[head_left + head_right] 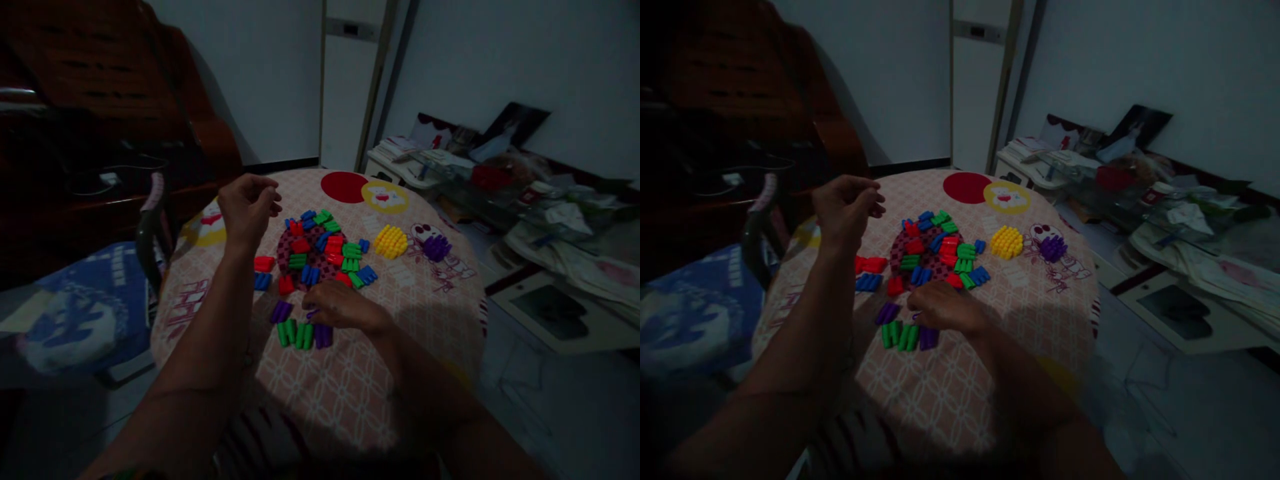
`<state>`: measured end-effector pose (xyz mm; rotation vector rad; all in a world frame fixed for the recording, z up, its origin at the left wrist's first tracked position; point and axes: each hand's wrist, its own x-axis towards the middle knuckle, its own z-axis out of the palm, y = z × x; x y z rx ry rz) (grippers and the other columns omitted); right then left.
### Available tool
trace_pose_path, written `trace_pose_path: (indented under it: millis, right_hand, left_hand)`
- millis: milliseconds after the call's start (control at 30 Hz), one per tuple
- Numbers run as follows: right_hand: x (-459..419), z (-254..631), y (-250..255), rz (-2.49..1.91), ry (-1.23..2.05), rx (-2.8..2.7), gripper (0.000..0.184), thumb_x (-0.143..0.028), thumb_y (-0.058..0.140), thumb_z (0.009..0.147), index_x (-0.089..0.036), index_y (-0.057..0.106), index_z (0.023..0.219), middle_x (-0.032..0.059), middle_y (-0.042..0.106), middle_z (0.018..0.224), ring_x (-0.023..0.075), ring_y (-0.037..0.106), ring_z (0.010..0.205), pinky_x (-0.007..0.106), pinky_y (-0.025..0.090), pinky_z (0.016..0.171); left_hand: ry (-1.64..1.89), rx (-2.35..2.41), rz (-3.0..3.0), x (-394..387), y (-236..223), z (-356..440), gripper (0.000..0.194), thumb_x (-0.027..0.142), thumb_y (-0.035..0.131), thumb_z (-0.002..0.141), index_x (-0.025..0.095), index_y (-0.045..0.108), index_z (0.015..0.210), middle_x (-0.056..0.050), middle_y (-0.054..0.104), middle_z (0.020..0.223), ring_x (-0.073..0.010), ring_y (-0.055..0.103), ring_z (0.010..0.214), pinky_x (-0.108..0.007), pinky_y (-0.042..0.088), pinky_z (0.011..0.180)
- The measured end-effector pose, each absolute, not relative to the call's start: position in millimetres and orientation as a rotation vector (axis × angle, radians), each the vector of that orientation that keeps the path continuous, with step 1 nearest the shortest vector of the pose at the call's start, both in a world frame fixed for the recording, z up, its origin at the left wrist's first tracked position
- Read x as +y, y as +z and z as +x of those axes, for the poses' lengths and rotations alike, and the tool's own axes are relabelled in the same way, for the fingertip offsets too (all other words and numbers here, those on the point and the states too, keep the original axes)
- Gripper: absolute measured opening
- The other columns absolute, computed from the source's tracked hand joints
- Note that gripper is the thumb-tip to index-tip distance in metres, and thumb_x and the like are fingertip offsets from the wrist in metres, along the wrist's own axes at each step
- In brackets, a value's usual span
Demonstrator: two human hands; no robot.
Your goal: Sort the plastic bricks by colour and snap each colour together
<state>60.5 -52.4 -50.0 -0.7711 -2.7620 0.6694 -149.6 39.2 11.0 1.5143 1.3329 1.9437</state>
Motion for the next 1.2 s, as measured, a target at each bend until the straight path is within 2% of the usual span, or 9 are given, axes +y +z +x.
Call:
trace_pose_path:
  millis: [167, 300, 467, 600, 700, 833, 967, 1100, 1200]
  right_hand:
    - [-43.3, 64.2, -38.6, -0.875, 0.874, -2.679, 0.012, -0.016, 0.074, 0.075, -0.018, 0.071, 0.086, 0.0014, 0.07, 0.084, 0.0161, 0.063, 0.082, 0.026, 0.041, 0.072]
    - [-18.3, 99.8, -30.4, -1.026, 1.185, -2.136, 0.014, -0.024, 0.073, 0.072, -0.016, 0.074, 0.083, -0.0019, 0.066, 0.069, 0.0117, 0.06, 0.064, 0.023, 0.042, 0.061]
    - [9.7, 185.1, -27.3, -1.255, 0.879, -1.236, 0.027, -0.035, 0.073, 0.061, -0.016, 0.071, 0.08, -0.0022, 0.064, 0.061, 0.0103, 0.054, 0.051, 0.021, 0.04, 0.048]
    - [15.3, 250.7, -35.0, -1.271, 0.515, -0.759, 0.019, -0.033, 0.066, 0.06, -0.018, 0.062, 0.071, -0.0066, 0.052, 0.048, 0.0092, 0.043, 0.04, 0.021, 0.031, 0.04]
    - [14.5, 281.2, -47.9, -1.377, 0.213, -0.487, 0.011, -0.029, 0.058, 0.063, -0.02, 0.057, 0.069, -0.0062, 0.051, 0.048, 0.0123, 0.046, 0.043, 0.023, 0.034, 0.043]
    - [15.9, 294.9, -65.3, -1.775, -0.091, -0.454, 0.012, -0.022, 0.053, 0.064, -0.018, 0.063, 0.069, 0.0056, 0.066, 0.066, 0.0215, 0.063, 0.068, 0.03, 0.046, 0.061]
    - [19.6, 293.2, -73.3, -2.052, -0.165, -0.603, 0.022, -0.016, 0.051, 0.065, -0.014, 0.072, 0.074, 0.0144, 0.073, 0.082, 0.026, 0.066, 0.084, 0.034, 0.047, 0.075]
    - [20.6, 293.1, -75.7, -2.085, -0.173, -0.709, 0.025, -0.016, 0.051, 0.07, -0.014, 0.074, 0.08, 0.0155, 0.074, 0.087, 0.0256, 0.066, 0.084, 0.033, 0.047, 0.077]
    - [20.8, 293.9, -77.3, -2.069, -0.21, -0.725, 0.023, -0.017, 0.052, 0.074, -0.014, 0.074, 0.082, 0.0148, 0.074, 0.088, 0.0247, 0.066, 0.084, 0.033, 0.046, 0.077]
  left_hand:
    - [1.978, 1.339, 1.455, 37.3, 15.9, -149.8, 0.013, 0.019, 0.064, 0.07, 0.013, 0.07, 0.081, 0.002, 0.066, 0.061, -0.0092, 0.06, 0.047, -0.018, 0.048, 0.042]
    - [1.977, 1.339, 1.459, 33.9, 19.5, -146.2, 0.015, 0.02, 0.065, 0.069, 0.012, 0.07, 0.08, 0.002, 0.065, 0.06, -0.0093, 0.06, 0.047, -0.018, 0.049, 0.042]
    - [1.936, 1.377, 1.441, 34.6, 17.8, -143.9, 0.015, 0.021, 0.066, 0.069, 0.014, 0.07, 0.081, 0.003, 0.066, 0.062, -0.0096, 0.061, 0.049, -0.021, 0.05, 0.045]
    - [1.907, 1.387, 1.476, 35.1, 14.5, -143.9, 0.014, 0.024, 0.066, 0.072, 0.017, 0.07, 0.083, 0.003, 0.069, 0.065, -0.011, 0.062, 0.052, -0.026, 0.051, 0.05]
    - [1.886, 1.383, 1.503, 31.5, 15.1, -142.2, 0.013, 0.025, 0.066, 0.073, 0.019, 0.07, 0.084, 0.002, 0.07, 0.066, -0.0132, 0.064, 0.055, -0.03, 0.051, 0.053]
    - [1.86, 1.395, 1.51, 28.3, 18.2, -140.6, 0.014, 0.026, 0.066, 0.073, 0.019, 0.069, 0.085, 0.002, 0.071, 0.067, -0.0143, 0.066, 0.057, -0.03, 0.051, 0.055]
    - [1.898, 1.393, 1.468, 30.3, 21.4, -140.8, 0.015, 0.024, 0.067, 0.067, 0.016, 0.07, 0.08, 0.002, 0.067, 0.061, -0.0115, 0.061, 0.049, -0.025, 0.05, 0.047]
    - [1.888, 1.409, 1.444, 29.6, 25.2, -139.8, 0.017, 0.025, 0.067, 0.066, 0.015, 0.07, 0.079, 0.001, 0.065, 0.061, -0.011, 0.06, 0.05, -0.02, 0.046, 0.042]
    - [1.897, 1.429, 1.445, 25.9, 27.2, -138.3, 0.014, 0.026, 0.066, 0.066, 0.017, 0.069, 0.077, 0.001, 0.065, 0.061, -0.0114, 0.06, 0.05, -0.022, 0.048, 0.045]
